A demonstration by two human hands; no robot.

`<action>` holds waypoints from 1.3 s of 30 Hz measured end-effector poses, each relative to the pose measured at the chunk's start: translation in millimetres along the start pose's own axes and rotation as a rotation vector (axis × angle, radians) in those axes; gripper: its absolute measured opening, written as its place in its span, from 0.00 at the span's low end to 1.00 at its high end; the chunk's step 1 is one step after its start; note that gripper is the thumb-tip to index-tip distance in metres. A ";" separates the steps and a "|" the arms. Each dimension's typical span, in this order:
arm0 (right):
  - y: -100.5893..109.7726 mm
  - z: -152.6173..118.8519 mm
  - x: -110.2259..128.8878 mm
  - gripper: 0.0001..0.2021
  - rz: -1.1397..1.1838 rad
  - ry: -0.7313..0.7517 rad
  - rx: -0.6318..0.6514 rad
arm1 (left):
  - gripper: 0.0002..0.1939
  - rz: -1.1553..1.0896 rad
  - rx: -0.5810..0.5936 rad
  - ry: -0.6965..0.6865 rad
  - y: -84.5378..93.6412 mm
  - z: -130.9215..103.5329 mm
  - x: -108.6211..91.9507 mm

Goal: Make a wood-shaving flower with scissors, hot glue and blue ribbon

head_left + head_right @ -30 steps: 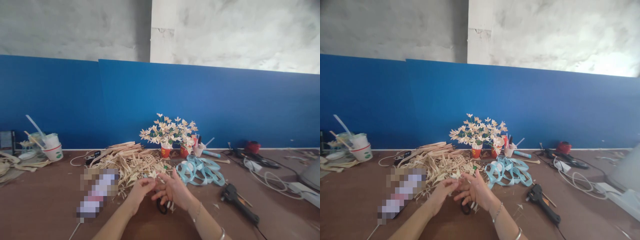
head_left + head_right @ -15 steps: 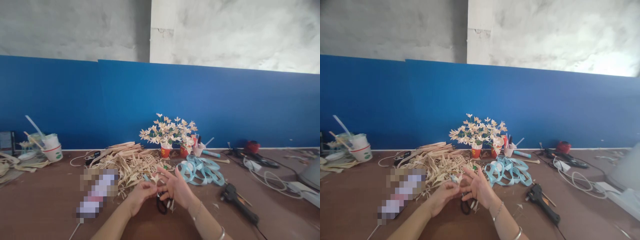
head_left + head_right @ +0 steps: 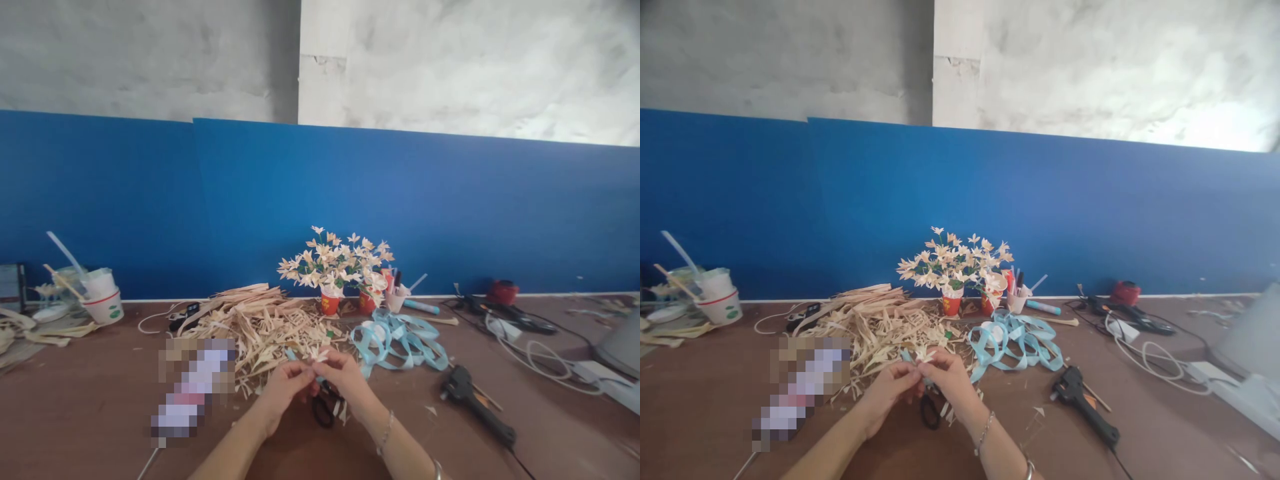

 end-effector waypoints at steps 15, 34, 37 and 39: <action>2.6 -1.6 9.7 0.07 -0.335 0.119 -0.153 | 0.13 0.251 -0.081 0.013 -2.9 3.2 10.7; 201.2 -93.4 36.4 0.16 -1.510 -0.750 -0.504 | 0.17 0.201 -0.152 -0.006 2.1 3.0 4.5; 206.0 -95.0 27.1 0.13 -1.509 -0.733 -0.537 | 0.17 0.193 -0.163 -0.011 1.9 1.6 1.4; 212.9 -96.1 24.5 0.12 -1.481 -0.715 -0.597 | 0.17 0.187 -0.168 -0.007 2.5 2.5 1.5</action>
Point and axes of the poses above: each hand's wrist, its own z-axis towards the middle knuckle, its own y-axis out of the back of the hand, x = y × z, the point moved 1 cm from there along z, towards the middle knuckle, and after that the axes turned 1 degree about -z, right-handed, at the moved point
